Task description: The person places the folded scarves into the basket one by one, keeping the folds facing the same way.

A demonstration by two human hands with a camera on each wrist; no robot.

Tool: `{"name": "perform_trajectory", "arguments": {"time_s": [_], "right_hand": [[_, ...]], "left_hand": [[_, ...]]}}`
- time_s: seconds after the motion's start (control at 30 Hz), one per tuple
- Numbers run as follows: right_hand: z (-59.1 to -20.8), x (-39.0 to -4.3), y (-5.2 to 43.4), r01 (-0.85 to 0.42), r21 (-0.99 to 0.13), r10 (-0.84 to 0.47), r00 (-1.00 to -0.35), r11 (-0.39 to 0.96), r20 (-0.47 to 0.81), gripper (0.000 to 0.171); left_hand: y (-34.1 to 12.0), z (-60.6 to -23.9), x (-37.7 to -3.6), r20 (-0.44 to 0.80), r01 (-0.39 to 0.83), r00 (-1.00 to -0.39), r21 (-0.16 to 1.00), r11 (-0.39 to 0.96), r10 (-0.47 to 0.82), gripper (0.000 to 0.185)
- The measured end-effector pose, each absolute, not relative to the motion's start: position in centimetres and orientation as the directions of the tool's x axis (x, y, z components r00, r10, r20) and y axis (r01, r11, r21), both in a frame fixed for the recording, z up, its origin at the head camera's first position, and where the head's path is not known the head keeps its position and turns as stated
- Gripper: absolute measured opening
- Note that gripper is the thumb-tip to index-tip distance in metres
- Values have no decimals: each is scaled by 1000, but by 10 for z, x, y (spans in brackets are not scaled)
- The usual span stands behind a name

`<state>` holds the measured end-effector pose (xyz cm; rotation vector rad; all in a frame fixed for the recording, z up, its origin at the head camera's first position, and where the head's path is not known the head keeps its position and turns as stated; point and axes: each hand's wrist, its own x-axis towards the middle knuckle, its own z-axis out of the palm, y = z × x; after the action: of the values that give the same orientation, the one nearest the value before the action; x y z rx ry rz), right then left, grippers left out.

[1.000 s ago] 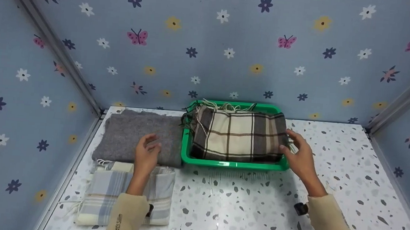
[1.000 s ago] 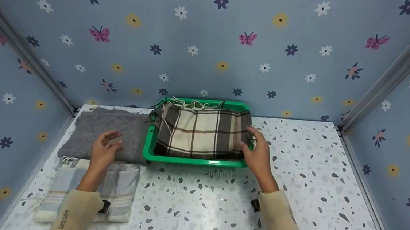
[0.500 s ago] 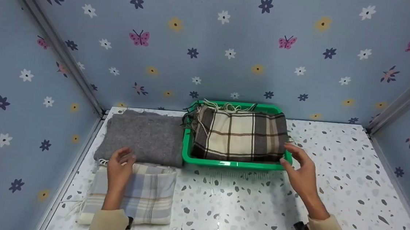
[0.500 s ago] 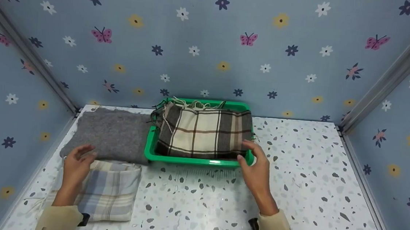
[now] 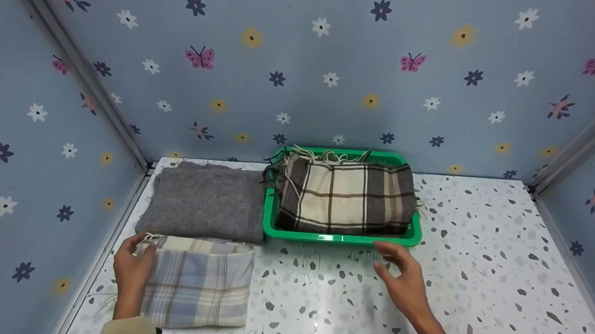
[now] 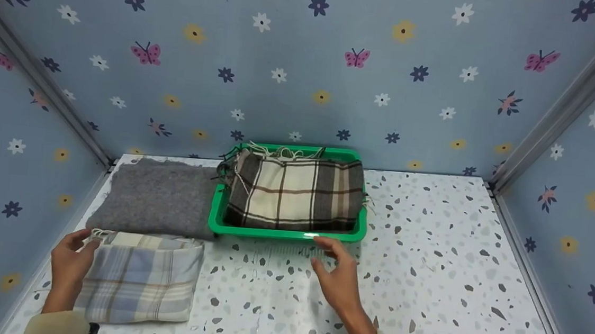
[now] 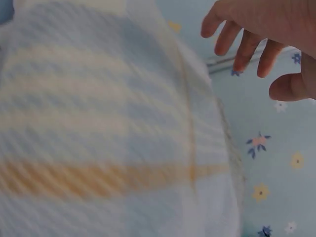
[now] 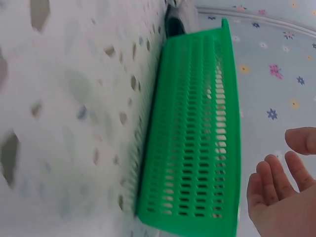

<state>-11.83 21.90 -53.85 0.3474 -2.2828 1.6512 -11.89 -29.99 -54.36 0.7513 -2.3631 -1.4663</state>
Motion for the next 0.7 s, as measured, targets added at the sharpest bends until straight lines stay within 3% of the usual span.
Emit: {"name": "perform_trajectory", "arguments": {"time_s": [0.33,0.7], "right_hand": [[-565,-103,198,-174,-942,-72,-985,288,160,38],[-584,-97,187,-62,-948,-132,-991,312,22,38]], "left_hand": [[-332,-569,-117,-261,-440,-871,792,423,-417,68],[-340,-572,-124,-264,-440,-889,717,541,-375,69]]}}
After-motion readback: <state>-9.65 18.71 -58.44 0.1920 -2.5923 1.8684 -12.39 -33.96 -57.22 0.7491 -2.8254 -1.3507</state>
